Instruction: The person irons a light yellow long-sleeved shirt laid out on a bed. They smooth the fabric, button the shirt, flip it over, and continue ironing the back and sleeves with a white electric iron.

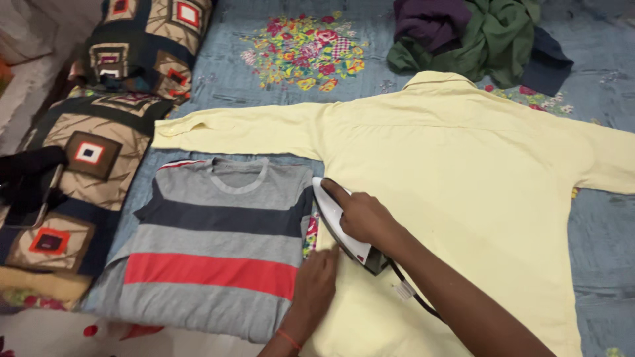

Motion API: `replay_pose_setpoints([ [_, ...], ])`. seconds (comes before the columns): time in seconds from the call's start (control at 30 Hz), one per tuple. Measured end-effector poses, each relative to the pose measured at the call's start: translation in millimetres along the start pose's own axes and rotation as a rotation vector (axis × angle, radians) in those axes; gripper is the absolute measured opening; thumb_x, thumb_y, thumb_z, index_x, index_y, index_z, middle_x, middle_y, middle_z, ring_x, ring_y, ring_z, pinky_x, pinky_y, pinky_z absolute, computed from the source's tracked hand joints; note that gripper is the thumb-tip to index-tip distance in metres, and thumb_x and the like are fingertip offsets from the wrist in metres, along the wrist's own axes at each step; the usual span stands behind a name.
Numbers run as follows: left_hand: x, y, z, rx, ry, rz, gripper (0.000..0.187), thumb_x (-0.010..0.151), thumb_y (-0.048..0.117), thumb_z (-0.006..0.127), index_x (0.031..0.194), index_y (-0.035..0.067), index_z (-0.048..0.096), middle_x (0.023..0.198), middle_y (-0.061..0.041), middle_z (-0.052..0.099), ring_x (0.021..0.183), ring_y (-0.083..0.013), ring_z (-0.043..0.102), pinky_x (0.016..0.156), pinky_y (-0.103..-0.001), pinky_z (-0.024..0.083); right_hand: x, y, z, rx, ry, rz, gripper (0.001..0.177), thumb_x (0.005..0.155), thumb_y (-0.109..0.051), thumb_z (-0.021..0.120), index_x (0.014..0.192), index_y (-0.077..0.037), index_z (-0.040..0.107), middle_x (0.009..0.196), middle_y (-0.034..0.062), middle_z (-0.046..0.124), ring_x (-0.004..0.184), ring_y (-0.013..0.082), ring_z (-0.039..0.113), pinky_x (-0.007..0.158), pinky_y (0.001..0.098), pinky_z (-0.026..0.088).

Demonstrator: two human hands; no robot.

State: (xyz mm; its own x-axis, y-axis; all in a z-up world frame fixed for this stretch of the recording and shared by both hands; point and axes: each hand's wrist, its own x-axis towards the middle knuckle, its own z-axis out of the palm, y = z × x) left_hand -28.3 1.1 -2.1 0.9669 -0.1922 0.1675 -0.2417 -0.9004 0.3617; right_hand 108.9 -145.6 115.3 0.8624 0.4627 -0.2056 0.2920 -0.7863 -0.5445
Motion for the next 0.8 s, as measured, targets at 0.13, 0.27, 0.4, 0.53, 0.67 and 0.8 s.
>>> replay_pose_setpoints([
  [0.13,-48,5,-3,-0.037,-0.053,-0.043,0.039,0.083,0.000,0.058,0.122,0.001,0.064,0.101,-0.013,0.064,0.098,-0.0300,0.063,0.081,-0.036,0.053,-10,1,2,0.018,-0.018,-0.016,0.087,0.080,-0.004,0.056,0.159,-0.027,0.029,0.087,0.0283,0.068,0.081,0.0480,0.067,0.076,0.0556,0.053],
  [0.27,-83,3,-8,-0.083,0.149,-0.038,0.038,0.078,-0.002,0.064,0.116,-0.001,0.068,0.107,-0.014,0.066,0.098,-0.0308,0.065,0.082,-0.038,0.055,-67,-3,3,0.015,-0.160,-0.005,0.086,0.083,-0.006,0.056,0.160,-0.030,0.028,0.088,0.0273,0.069,0.080,0.0463,0.067,0.076,0.0542,0.054],
  [0.4,-98,4,-15,-0.151,0.179,-0.098,0.033,0.082,0.001,0.069,0.114,-0.001,0.070,0.112,-0.014,0.068,0.098,-0.0309,0.065,0.080,-0.039,0.055,-111,-11,7,0.080,-0.176,-0.062,0.094,0.078,-0.004,0.057,0.163,-0.032,0.029,0.095,0.0228,0.071,0.083,0.0441,0.068,0.075,0.0527,0.055],
  [0.53,-105,8,-24,-0.214,0.161,-0.133,0.029,0.084,0.002,0.067,0.113,0.001,0.070,0.115,-0.013,0.070,0.101,-0.0304,0.066,0.083,-0.039,0.056,-81,-11,12,0.055,-0.140,-0.065,0.086,0.079,-0.005,0.058,0.157,-0.029,0.030,0.093,0.0225,0.070,0.086,0.0442,0.068,0.079,0.0527,0.054],
  [0.67,-104,0,-35,-0.193,0.049,-0.164,0.035,0.087,-0.002,0.061,0.121,0.002,0.066,0.115,-0.014,0.069,0.104,-0.0339,0.066,0.088,-0.041,0.055,-59,-15,17,0.012,-0.098,-0.105,0.086,0.080,-0.006,0.058,0.158,-0.028,0.030,0.089,0.0243,0.069,0.085,0.0453,0.067,0.079,0.0538,0.053],
  [0.8,-113,-5,-45,-0.301,-0.017,-0.257,0.033,0.089,0.002,0.064,0.121,0.005,0.067,0.113,-0.016,0.070,0.098,-0.0378,0.068,0.083,-0.044,0.055,-95,-13,15,-0.006,-0.192,-0.035,0.088,0.080,-0.006,0.056,0.160,-0.027,0.025,0.083,0.0239,0.069,0.083,0.0443,0.067,0.078,0.0536,0.052],
])
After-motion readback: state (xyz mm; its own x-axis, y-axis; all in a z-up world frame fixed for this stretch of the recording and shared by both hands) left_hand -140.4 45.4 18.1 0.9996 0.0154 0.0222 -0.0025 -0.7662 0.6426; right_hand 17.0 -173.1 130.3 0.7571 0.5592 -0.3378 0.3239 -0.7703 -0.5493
